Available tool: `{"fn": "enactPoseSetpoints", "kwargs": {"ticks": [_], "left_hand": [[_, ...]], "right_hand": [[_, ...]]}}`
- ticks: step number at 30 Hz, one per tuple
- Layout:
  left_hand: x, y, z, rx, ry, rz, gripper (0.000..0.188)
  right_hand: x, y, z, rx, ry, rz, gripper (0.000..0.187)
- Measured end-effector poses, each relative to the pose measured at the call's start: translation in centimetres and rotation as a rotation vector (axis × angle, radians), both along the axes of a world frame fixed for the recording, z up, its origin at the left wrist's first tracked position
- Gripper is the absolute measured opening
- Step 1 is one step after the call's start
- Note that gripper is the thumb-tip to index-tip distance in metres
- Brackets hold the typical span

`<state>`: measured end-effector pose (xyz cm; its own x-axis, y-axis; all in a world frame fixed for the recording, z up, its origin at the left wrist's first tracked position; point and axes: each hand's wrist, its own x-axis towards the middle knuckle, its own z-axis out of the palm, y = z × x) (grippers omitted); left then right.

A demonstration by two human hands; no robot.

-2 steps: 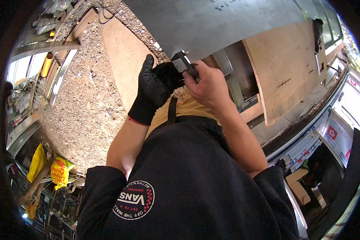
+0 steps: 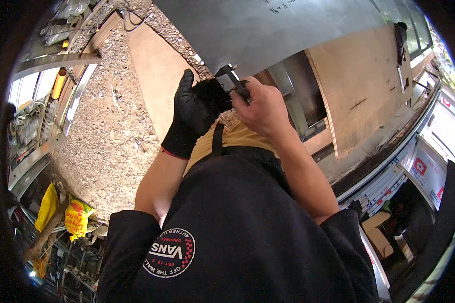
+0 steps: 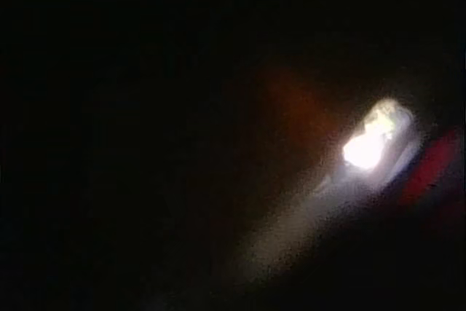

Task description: The person positions a large stainless steel sheet on a wooden workbench, then uses a tape measure and caliper to measure dimensions on a smaller metal sheet. The person marks measurements with a pencil and continues measuring different sections of the sheet.

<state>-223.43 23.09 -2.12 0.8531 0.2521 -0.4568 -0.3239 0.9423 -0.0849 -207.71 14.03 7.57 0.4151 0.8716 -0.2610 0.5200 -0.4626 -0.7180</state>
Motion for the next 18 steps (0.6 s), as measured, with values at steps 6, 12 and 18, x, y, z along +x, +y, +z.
{"fn": "enactPoseSetpoints", "kwargs": {"ticks": [6,12,18], "left_hand": [[0.1,1.0,-0.8,0.009,-0.093,-0.019,0.074],[0.7,0.3,0.6,0.310,0.173,-0.057,0.049],[0.6,-0.5,1.7,0.675,0.386,-0.129,0.023]], "right_hand": [[1.2,0.4,-0.6,0.026,-0.015,-0.049,0.018],[4.7,0.5,-0.2,0.030,-0.115,-0.098,0.019],[8.6,0.1,-0.6,0.056,-0.114,-0.132,0.018]]}}
